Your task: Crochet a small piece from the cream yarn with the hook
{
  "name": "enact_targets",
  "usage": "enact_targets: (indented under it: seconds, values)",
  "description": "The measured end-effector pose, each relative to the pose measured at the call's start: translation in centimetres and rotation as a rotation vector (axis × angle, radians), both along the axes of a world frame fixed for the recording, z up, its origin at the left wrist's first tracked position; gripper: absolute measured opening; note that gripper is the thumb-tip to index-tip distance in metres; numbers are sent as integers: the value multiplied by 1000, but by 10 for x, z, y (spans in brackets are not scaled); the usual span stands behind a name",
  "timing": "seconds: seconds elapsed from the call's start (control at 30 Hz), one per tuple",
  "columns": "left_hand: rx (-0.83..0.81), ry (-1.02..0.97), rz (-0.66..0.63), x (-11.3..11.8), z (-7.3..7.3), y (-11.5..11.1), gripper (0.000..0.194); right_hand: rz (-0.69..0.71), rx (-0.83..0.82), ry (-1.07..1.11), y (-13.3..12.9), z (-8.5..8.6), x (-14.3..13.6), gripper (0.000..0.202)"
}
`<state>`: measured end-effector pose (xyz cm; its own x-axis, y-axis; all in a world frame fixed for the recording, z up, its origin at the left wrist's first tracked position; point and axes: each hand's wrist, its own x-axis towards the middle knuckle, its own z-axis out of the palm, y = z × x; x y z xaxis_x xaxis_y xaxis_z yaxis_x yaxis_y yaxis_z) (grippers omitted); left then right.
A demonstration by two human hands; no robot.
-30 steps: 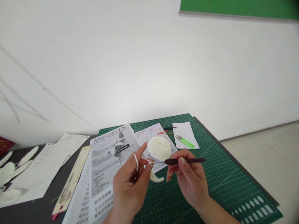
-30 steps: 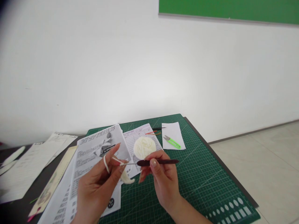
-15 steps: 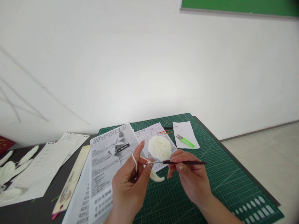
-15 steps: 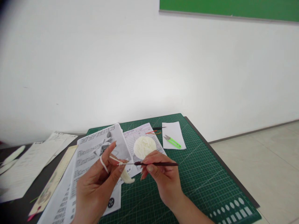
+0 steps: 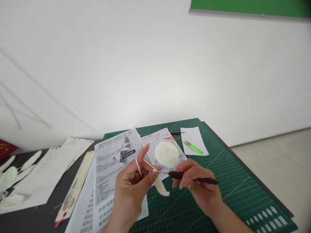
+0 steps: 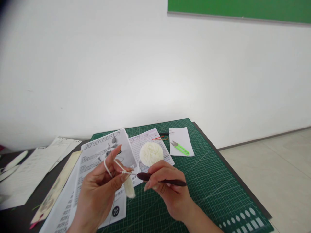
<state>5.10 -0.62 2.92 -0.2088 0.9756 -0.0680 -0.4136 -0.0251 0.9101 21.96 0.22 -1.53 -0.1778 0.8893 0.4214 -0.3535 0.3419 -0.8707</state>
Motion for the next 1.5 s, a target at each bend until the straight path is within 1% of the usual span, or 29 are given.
enact_targets:
  seconds: [0.2, 0.37, 0.57, 0.73, 0.83, 0.97, 1.07, 1.17, 1.3, 1.5]
  values:
    - [-9, -105, -41, 0, 4, -1, 56, 34, 104, 4, 2, 4, 1, 14]
    - [-25, -160, -68, -1, 6, -1, 59, 7, 212, -32, 1, 9, 0, 15]
    - [-84, -251, -141, -4, 7, 0, 63, -11, 322, -92, -2, 9, 3, 21]
    - [-106, -272, -168, -5, 9, 1, 66, -2, 396, -136, -1, 11, 6, 24]
    - [-93, -268, -182, -4, 10, 1, 65, 9, 446, -148, 1, 12, 6, 29]
    - [-38, -202, -132, -2, 10, 0, 58, -6, 486, -175, 2, 12, 5, 32]
    - [21, -122, -60, -1, 8, -1, 54, -20, 480, -173, 1, 13, 5, 33]
    - [81, -64, -17, 0, 6, -2, 52, -16, 480, -182, 2, 13, 4, 30]
    - [128, -25, 3, 1, 3, -3, 51, -5, 509, -198, 3, 14, 6, 32]
    - [145, -9, 7, 1, 3, -3, 50, -11, 513, -205, 3, 16, 6, 31]
